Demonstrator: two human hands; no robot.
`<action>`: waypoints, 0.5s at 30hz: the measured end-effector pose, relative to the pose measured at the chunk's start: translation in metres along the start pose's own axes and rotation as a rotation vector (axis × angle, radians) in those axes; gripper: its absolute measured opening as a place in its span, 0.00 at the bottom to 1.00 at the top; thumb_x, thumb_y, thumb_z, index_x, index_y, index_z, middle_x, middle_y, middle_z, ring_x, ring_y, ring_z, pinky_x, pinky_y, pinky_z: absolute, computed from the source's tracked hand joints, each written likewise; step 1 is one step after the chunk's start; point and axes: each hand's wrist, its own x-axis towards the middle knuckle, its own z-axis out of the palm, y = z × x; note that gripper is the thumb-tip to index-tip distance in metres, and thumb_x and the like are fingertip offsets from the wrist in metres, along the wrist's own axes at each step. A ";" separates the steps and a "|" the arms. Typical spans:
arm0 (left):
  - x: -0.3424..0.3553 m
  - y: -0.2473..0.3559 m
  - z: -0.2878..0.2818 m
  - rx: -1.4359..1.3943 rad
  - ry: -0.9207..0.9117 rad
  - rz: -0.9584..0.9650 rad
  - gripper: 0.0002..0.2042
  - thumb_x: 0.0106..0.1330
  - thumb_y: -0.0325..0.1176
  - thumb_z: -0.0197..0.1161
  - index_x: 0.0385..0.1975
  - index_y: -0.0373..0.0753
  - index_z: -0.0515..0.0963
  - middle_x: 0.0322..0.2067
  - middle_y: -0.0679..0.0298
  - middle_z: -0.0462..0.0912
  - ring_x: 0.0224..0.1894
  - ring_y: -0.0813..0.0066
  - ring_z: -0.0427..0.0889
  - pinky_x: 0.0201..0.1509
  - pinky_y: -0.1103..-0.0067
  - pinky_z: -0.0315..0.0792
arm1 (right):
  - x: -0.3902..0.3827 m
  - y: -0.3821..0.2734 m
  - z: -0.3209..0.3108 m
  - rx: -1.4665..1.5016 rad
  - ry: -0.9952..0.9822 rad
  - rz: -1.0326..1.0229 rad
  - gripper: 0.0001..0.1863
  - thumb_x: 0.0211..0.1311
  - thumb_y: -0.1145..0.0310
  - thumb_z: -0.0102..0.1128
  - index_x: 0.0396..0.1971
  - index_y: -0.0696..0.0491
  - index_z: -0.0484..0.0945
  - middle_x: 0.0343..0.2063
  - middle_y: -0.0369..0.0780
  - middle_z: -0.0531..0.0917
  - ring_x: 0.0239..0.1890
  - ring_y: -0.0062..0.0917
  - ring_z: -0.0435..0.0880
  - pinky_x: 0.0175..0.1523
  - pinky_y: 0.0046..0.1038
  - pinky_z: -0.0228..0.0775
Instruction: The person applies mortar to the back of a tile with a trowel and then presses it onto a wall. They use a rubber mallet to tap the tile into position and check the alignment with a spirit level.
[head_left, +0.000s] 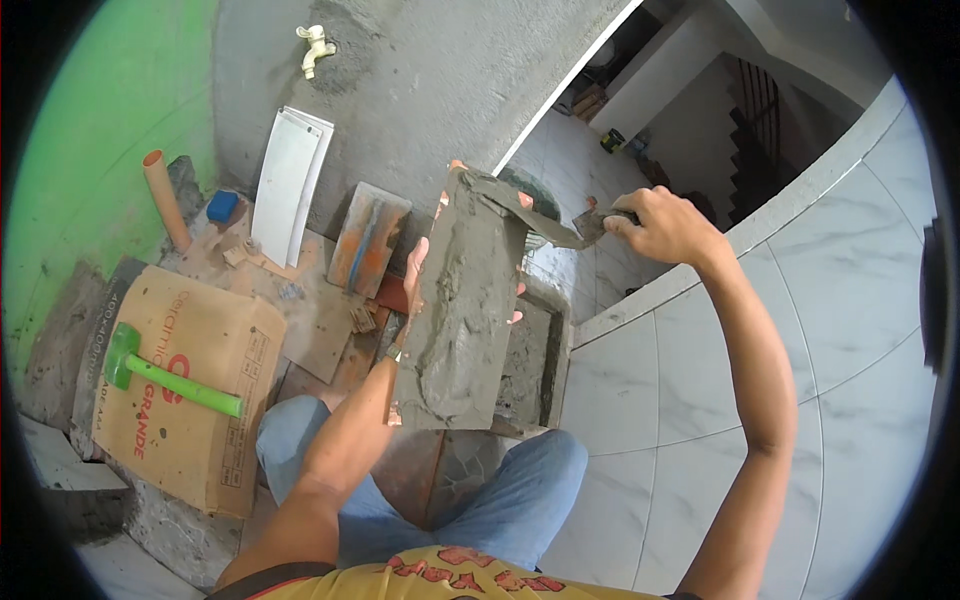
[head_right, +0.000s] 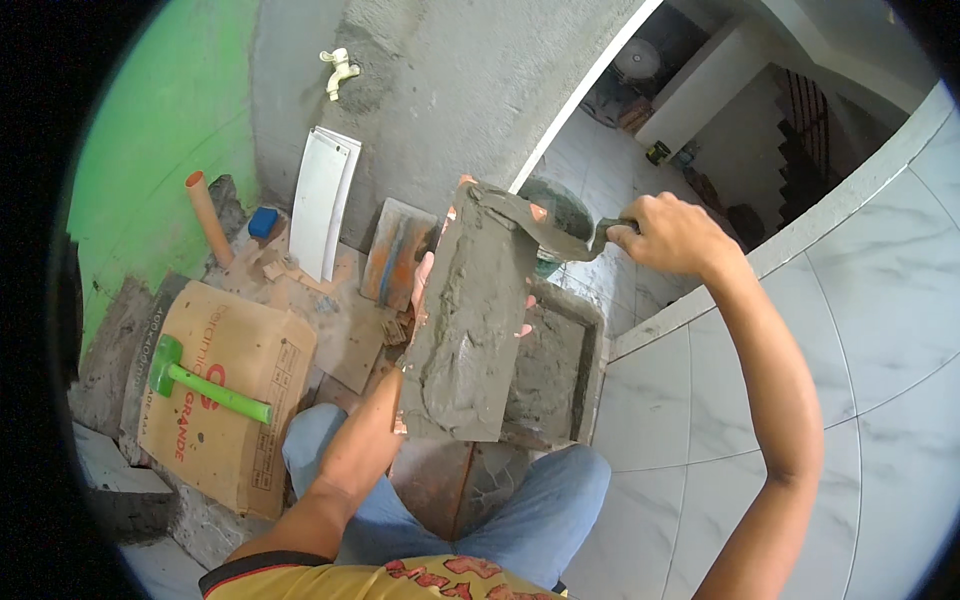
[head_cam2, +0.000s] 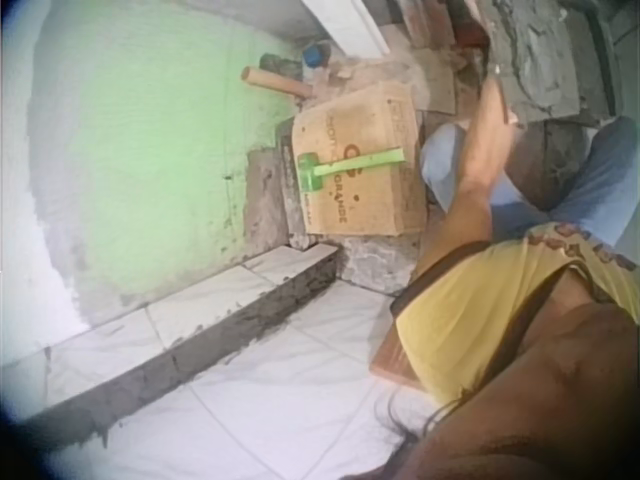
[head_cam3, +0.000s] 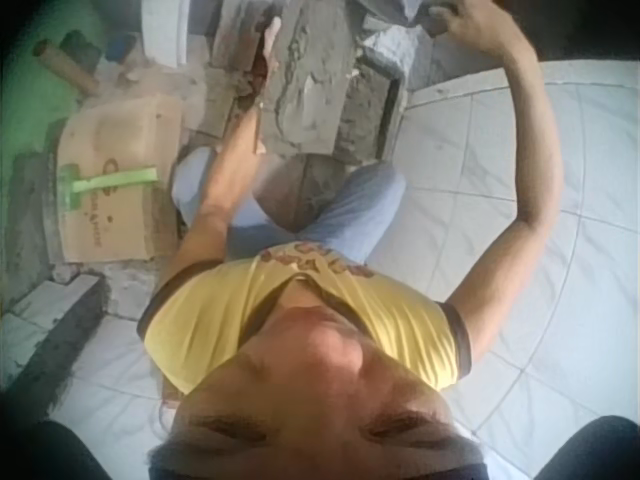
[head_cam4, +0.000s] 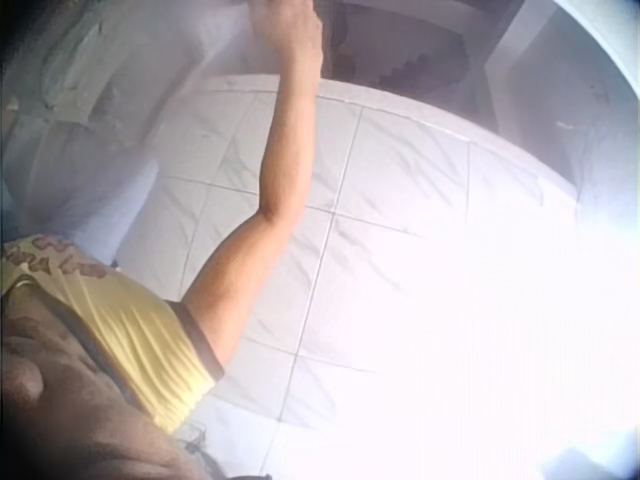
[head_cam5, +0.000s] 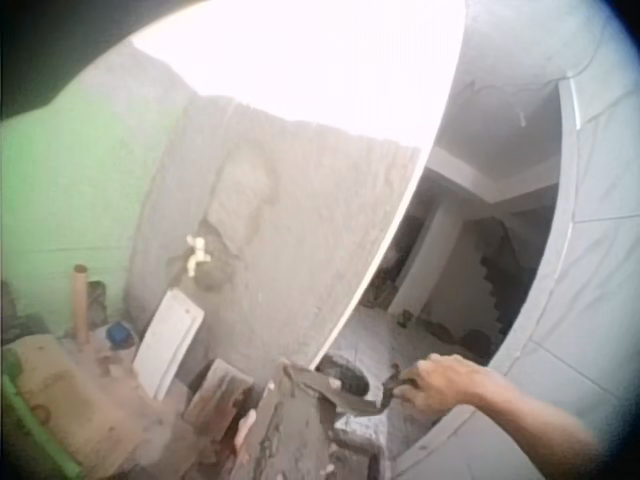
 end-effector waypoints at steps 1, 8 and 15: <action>0.000 0.004 -0.001 0.011 0.035 -0.007 0.48 0.64 0.71 0.51 0.75 0.39 0.56 0.64 0.40 0.67 0.64 0.34 0.71 0.64 0.33 0.64 | -0.001 -0.002 0.001 0.001 -0.002 -0.002 0.20 0.63 0.53 0.61 0.42 0.55 0.88 0.31 0.53 0.86 0.41 0.47 0.87 0.49 0.42 0.80; 0.005 0.009 -0.001 0.259 0.053 0.146 0.45 0.65 0.73 0.47 0.74 0.46 0.60 0.62 0.45 0.70 0.61 0.38 0.74 0.56 0.35 0.72 | -0.041 -0.028 -0.010 -0.015 -0.241 -0.080 0.22 0.67 0.51 0.59 0.47 0.54 0.86 0.41 0.50 0.87 0.49 0.47 0.84 0.56 0.41 0.77; 0.004 -0.002 0.007 0.149 0.089 0.061 0.44 0.65 0.74 0.45 0.74 0.49 0.61 0.62 0.46 0.72 0.57 0.41 0.78 0.54 0.38 0.75 | -0.022 -0.017 0.011 0.040 0.067 -0.196 0.19 0.65 0.54 0.61 0.41 0.56 0.87 0.26 0.53 0.85 0.33 0.48 0.86 0.42 0.43 0.80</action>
